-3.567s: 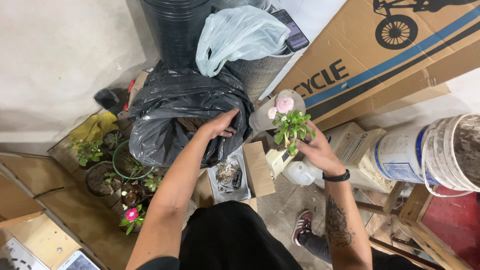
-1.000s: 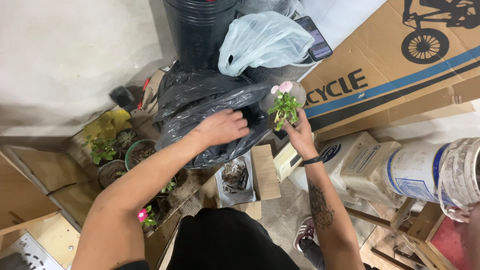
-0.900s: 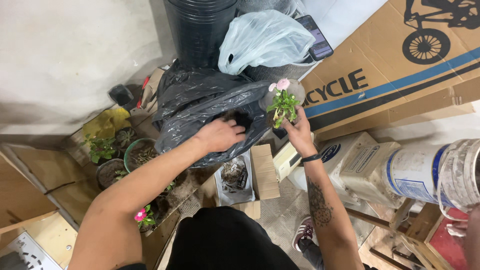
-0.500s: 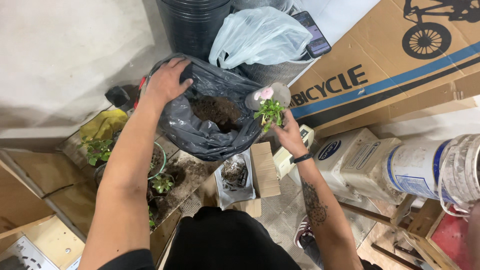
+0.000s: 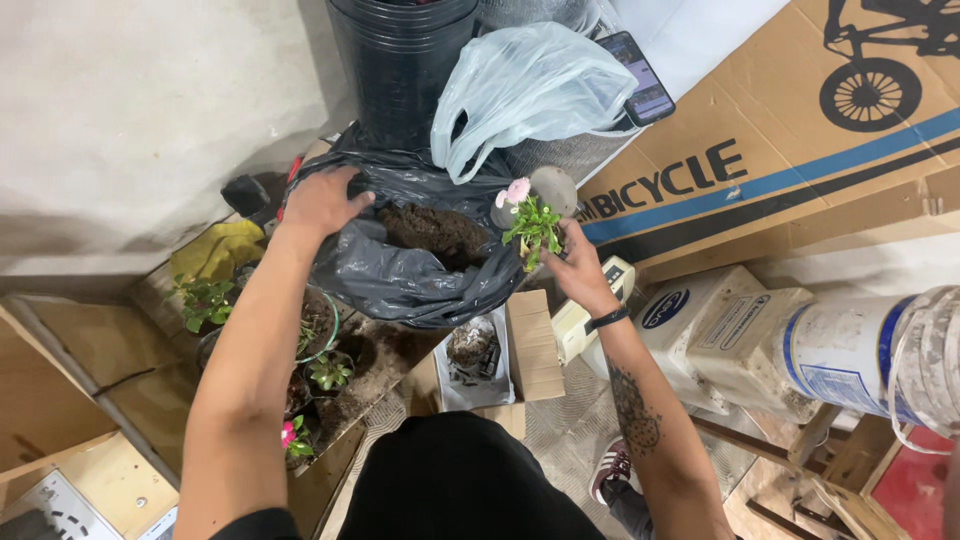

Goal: The person removes a flowering plant from a black plastic pot, places it aside, and fills the empty pot with soil using a plastic scoop. The person then places the plant back into the pot and continues to add soil around it.

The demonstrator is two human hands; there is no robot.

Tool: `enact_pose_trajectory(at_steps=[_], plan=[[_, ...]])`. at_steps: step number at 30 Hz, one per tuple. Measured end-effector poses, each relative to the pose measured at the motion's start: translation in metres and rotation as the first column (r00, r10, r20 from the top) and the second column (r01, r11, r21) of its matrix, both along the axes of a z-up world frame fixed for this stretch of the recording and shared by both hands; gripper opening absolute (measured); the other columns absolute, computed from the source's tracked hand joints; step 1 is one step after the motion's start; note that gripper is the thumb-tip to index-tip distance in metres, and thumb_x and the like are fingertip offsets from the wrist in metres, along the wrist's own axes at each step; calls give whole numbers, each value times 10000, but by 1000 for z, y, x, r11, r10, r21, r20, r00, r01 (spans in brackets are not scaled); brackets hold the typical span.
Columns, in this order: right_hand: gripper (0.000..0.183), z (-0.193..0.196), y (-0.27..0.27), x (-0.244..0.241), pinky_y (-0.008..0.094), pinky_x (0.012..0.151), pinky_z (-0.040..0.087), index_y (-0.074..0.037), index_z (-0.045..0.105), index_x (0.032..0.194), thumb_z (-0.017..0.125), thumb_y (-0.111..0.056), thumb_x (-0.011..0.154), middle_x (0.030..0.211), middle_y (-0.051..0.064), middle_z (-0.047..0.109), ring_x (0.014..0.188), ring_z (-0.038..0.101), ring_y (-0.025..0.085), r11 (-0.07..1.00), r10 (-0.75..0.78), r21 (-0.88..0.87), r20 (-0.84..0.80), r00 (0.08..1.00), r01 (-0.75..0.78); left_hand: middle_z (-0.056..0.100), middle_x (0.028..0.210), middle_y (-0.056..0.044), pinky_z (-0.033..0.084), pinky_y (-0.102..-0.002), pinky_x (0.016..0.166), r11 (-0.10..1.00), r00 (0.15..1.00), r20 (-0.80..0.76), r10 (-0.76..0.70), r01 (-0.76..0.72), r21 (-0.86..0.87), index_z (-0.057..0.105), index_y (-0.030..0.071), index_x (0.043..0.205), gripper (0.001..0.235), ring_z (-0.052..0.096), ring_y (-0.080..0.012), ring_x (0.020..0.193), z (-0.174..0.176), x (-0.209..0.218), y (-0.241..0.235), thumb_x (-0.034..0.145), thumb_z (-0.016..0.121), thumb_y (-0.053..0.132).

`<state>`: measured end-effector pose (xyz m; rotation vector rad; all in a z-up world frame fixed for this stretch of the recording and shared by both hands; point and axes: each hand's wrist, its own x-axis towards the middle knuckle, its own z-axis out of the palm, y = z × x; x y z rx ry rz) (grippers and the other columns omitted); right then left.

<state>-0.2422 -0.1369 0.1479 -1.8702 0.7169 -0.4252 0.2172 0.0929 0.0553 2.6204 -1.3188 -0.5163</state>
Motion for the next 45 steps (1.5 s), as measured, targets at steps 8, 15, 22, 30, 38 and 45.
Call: enact_pose_trajectory(at_steps=[8, 15, 22, 30, 38, 45], plan=[[471, -7, -18, 7, 575, 1209, 567, -15, 621, 1565, 806, -54, 1133, 1328, 246, 831, 1335, 772, 312, 1000, 19, 7, -4, 1000, -19, 899, 1328, -15, 300, -653, 1460, 877, 827, 317, -464, 479, 33, 840, 362, 1473, 446, 688, -306, 1540, 59, -195, 78, 1106, 697, 571], [498, 2, -14, 9, 582, 1210, 564, -15, 630, 1576, 824, -98, 1125, 1242, 256, 823, 1279, 776, 323, 1000, 23, 0, -49, 999, -23, 932, 1013, -34, 266, -604, 1484, 818, 847, 61, -528, 487, 305, 910, 369, 1166, 355, 892, -296, 1184, -3, -235, 158, 1156, 591, 523], [592, -1, -17, 9, 644, 1200, 564, 19, 591, 1632, 840, -170, 1130, 1231, 295, 801, 1300, 788, 412, 999, 27, -22, -96, 995, -30, 935, 1309, -92, 683, -639, 1159, 959, 964, -113, -241, 254, 124, 859, 366, 1404, 363, 904, -401, 1209, 84, -185, 111, 1228, 575, 510], [545, -8, -16, 9, 540, 1160, 558, -51, 639, 1580, 861, -166, 1096, 1205, 200, 814, 1265, 765, 300, 998, 31, -57, -98, 995, -37, 620, 1820, -75, 435, -658, 1413, 991, 936, 345, -71, 107, -86, 607, 306, 1816, 780, 505, -432, 1725, 17, -53, 31, 1110, 771, 593], [518, -5, -8, 10, 577, 1186, 531, -70, 613, 1570, 834, -157, 1110, 1243, 181, 816, 1284, 758, 316, 999, 41, -3, -90, 995, -41, 626, 1814, -95, 225, -699, 1489, 997, 970, 237, 47, -32, -64, 593, 315, 1838, 839, 457, -430, 1761, -3, -44, 9, 1056, 788, 548], [465, -10, -11, 13, 545, 1206, 526, -89, 645, 1527, 845, -125, 1109, 1215, 153, 827, 1258, 766, 279, 999, 30, 17, -64, 998, -29, 883, 1426, -26, 237, -743, 1480, 938, 930, 335, -148, 240, -250, 862, 298, 1464, 457, 643, -333, 1642, 49, -178, 62, 1080, 795, 536]])
